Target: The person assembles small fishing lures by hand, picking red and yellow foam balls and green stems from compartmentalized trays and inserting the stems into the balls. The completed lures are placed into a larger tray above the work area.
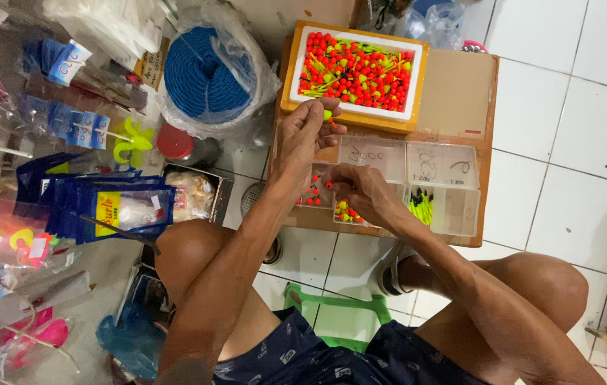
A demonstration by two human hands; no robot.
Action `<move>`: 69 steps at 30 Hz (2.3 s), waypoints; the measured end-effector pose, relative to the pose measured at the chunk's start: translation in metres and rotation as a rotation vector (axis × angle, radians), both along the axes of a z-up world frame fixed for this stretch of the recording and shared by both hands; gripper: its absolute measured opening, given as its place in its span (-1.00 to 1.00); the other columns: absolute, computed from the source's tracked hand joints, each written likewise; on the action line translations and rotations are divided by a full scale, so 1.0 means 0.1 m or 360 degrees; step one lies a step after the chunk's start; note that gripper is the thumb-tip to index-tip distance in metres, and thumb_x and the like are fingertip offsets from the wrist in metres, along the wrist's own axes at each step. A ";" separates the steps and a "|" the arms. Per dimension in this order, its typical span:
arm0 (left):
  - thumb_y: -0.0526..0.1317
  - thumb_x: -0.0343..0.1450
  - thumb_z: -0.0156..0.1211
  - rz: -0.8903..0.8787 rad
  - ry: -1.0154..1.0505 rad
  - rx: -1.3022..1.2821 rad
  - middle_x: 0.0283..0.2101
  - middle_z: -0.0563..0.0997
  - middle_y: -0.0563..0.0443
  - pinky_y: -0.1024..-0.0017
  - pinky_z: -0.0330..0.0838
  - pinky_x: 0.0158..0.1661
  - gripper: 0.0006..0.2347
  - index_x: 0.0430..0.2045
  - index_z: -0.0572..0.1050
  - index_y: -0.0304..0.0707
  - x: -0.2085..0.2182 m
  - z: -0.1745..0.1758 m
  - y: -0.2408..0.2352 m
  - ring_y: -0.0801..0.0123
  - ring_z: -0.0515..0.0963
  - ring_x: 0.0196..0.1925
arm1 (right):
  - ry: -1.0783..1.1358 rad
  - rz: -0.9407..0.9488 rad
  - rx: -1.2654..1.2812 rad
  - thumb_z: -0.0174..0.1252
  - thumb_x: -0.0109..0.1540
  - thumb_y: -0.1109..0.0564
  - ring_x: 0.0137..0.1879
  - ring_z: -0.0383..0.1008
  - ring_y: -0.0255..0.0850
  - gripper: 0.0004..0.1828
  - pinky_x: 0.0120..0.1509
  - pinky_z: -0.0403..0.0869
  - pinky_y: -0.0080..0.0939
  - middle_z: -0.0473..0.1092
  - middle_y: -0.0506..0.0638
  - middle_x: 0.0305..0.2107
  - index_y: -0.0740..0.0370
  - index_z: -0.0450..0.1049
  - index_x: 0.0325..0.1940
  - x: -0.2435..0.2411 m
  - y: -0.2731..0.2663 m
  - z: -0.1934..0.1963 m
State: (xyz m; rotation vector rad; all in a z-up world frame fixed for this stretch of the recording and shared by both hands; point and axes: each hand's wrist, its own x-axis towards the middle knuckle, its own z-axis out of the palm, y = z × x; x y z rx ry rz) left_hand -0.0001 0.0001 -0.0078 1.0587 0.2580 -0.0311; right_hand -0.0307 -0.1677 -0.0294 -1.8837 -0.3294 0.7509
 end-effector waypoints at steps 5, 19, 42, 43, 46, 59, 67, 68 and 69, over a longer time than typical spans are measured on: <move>-0.07 0.57 0.00 -0.0038 -0.0005 0.0002 -0.15 0.65 -0.11 0.65 0.60 -0.35 -0.74 -0.07 0.56 -0.23 0.00 0.02 -0.04 0.37 0.73 -0.27 | 0.0067 0.0012 0.0042 0.08 0.35 0.29 -0.22 0.54 -0.12 -0.80 -0.09 0.52 -0.15 0.54 0.12 -0.29 0.22 0.57 -0.01 0.01 0.01 0.14; -0.06 0.57 0.01 -0.0134 0.0020 -0.0026 -0.12 0.70 -0.14 0.61 0.60 -0.27 -0.73 -0.07 0.56 -0.22 -0.02 0.01 -0.05 0.33 0.75 -0.17 | -0.0171 0.0068 -0.0080 0.10 0.29 0.29 -0.25 0.57 -0.05 -0.79 -0.07 0.53 -0.06 0.57 0.20 -0.28 0.26 0.60 -0.05 -0.02 0.03 0.17; -0.14 0.58 0.04 -0.0741 -0.0465 0.0894 -0.08 0.71 -0.12 0.22 0.48 0.06 -0.80 -0.03 0.62 -0.01 -0.21 0.09 -0.39 0.18 0.63 0.08 | 0.0059 -0.0304 0.0073 0.15 0.34 0.15 -0.41 0.45 -0.29 -0.83 -0.35 0.37 -0.37 0.48 0.04 -0.49 0.34 0.54 -0.15 0.17 -0.79 0.60; -0.14 0.58 0.04 -0.0745 -0.0468 0.0892 -0.08 0.71 -0.12 0.22 0.48 0.06 -0.80 -0.03 0.62 -0.01 -0.22 0.12 -0.40 0.18 0.63 0.08 | 0.0058 -0.0309 0.0072 0.15 0.34 0.15 -0.41 0.45 -0.29 -0.83 -0.35 0.37 -0.37 0.48 0.04 -0.49 0.34 0.54 -0.15 0.17 -0.85 0.57; -0.14 0.58 0.00 -0.0766 -0.0521 0.1153 0.01 0.67 -0.16 0.03 0.48 0.09 -0.75 0.12 0.52 0.09 -0.23 0.23 -0.40 -0.12 0.63 0.10 | -0.0115 -0.0031 -0.0305 0.14 0.34 0.14 -0.33 0.56 -0.18 -0.85 -0.14 0.39 -0.22 0.54 0.08 -0.47 0.27 0.55 -0.16 0.16 -0.98 0.47; -0.21 0.58 -0.03 -0.0722 -0.0640 0.1278 -0.06 0.66 -0.14 0.16 0.52 0.02 -0.79 -0.02 0.57 -0.10 -0.12 0.04 -0.38 -0.01 0.65 0.03 | -0.0764 0.0516 -0.1435 0.09 0.31 0.07 -0.16 0.64 0.10 -0.90 -0.07 0.58 0.19 0.56 -0.08 -0.31 -0.03 0.52 -0.15 0.01 -0.86 0.37; -0.31 0.57 -0.08 -0.0960 -0.0514 0.1370 -0.19 0.65 -0.29 0.05 0.54 -0.03 -0.79 -0.07 0.56 -0.26 -0.25 0.21 -0.37 -0.08 0.67 -0.13 | -0.0970 0.0356 -0.1290 0.13 0.28 0.05 -0.24 0.60 0.19 -0.92 -0.21 0.55 0.29 0.49 -0.03 -0.34 -0.01 0.48 -0.15 0.24 -0.85 0.18; -0.35 0.53 -0.02 -0.1081 -0.0582 0.1591 -0.23 0.65 -0.26 0.04 0.55 -0.08 -0.82 -0.13 0.57 -0.26 -0.29 0.18 -0.38 -0.10 0.68 -0.13 | -0.1006 0.0298 -0.1241 0.12 0.30 0.05 -0.23 0.58 0.22 -0.92 -0.22 0.54 0.32 0.47 0.00 -0.34 -0.02 0.47 -0.14 0.30 -0.85 0.16; -0.38 0.48 0.04 -0.1201 -0.0652 0.1813 -0.27 0.64 -0.22 0.03 0.55 -0.12 -0.85 -0.19 0.58 -0.27 -0.32 0.14 -0.39 -0.12 0.69 -0.13 | -0.1041 0.0238 -0.1193 0.11 0.32 0.04 -0.22 0.56 0.25 -0.93 -0.23 0.52 0.36 0.45 0.02 -0.33 -0.03 0.45 -0.12 0.36 -0.85 0.15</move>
